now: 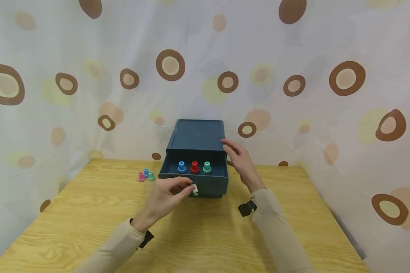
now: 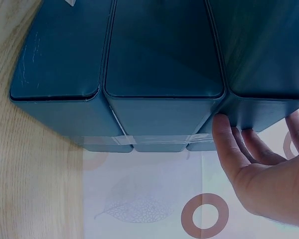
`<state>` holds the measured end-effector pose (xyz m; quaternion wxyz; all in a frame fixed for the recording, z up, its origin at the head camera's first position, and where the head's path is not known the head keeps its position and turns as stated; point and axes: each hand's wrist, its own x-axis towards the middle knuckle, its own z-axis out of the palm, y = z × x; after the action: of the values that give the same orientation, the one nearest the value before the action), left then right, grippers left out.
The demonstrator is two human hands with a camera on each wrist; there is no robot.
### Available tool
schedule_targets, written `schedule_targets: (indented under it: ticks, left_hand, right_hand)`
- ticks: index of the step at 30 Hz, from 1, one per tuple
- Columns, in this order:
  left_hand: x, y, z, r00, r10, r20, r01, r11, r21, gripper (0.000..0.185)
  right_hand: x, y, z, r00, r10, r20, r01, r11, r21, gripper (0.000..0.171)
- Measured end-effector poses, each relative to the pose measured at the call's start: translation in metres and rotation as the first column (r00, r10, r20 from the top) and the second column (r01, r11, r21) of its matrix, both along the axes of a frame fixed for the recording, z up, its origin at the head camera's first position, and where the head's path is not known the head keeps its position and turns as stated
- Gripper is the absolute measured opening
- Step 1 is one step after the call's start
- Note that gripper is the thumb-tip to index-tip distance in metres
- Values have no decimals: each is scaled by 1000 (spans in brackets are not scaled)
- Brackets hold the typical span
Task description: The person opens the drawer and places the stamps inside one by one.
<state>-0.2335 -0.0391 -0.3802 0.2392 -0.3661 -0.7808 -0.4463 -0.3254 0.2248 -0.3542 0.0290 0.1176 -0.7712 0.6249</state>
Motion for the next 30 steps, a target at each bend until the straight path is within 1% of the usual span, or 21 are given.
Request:
schedule_targets:
  ticks: [5,11,16,20,24,30]
  left_hand:
    - [-2,1,-2,996,-75,53,75,997,5,14]
    - [-1,1,-7,992,-96,86,94,995,22,16]
    - [-1,0,-9,986,-128,106,124,991,44,18]
    - [-3,1,-10,987,-130,91,125,991,56,17]
    - [-4,3,-10,990,-117,74,114,993,44,17]
    - [-4,4,-8,988,-124,89,120,992,49,16]
  right_hand:
    - [1,1,2,1000,-13,13,13,1000,-5,52]
    - [2,-1,1,1000,-1,11,1,1000,4,53]
    - [2,-1,1,1000,-4,0,4,1000,8,54]
    - [1,-2,0,1000,-3,-4,3,1000,8,54]
    - [1,-1,0,1000,-6,-9,6,1000,8,54]
    - [1,-1,0,1000,-4,-7,4,1000,14,54]
